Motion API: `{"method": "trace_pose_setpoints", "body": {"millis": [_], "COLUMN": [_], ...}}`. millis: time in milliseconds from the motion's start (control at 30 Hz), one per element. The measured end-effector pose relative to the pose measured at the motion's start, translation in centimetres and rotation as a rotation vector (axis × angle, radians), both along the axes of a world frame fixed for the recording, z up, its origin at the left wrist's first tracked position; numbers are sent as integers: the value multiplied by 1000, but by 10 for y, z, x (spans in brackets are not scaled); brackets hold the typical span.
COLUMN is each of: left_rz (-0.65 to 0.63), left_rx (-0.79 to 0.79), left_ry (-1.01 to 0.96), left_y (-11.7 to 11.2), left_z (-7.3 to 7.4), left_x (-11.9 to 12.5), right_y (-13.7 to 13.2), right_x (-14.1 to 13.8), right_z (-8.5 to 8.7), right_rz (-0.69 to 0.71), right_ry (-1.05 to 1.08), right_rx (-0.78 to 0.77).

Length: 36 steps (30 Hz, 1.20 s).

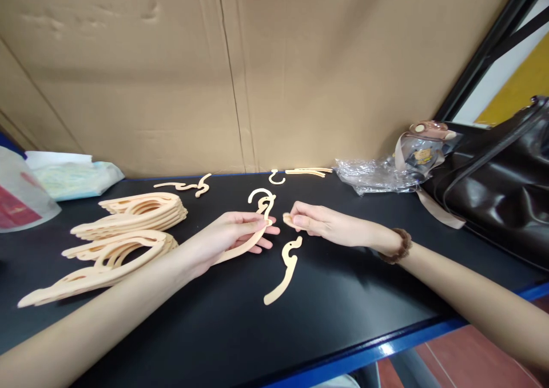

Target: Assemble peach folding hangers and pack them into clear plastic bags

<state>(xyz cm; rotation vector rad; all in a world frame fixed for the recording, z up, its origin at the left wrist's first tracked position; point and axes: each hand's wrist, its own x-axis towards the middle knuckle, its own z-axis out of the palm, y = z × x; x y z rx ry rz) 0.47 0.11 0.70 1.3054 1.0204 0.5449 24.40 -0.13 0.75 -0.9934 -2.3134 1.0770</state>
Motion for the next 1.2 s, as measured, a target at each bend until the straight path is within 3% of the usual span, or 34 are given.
{"method": "trace_pose_setpoints", "body": {"millis": [233,467,600,933,1200], "left_rz": [28,80,33,-51,-108], "left_rx": [-19,9,33,-33,2], "left_ry": [-19,9,49,37,29], "left_y": [0,-2,-3,-3,-5], "left_z": [0,3,5,6,6], "left_x": [2,5,4,1,2], "right_y": [0,9,11,19,24], "right_x": [0,2,1,5,6], "right_z": [1,-4,-5,-11,-14], "right_rz": [-43,-39,-24,20,61], "right_ry": [-95,-233,-244,-154,-63], "right_rx": [28,395,511,515,498]}}
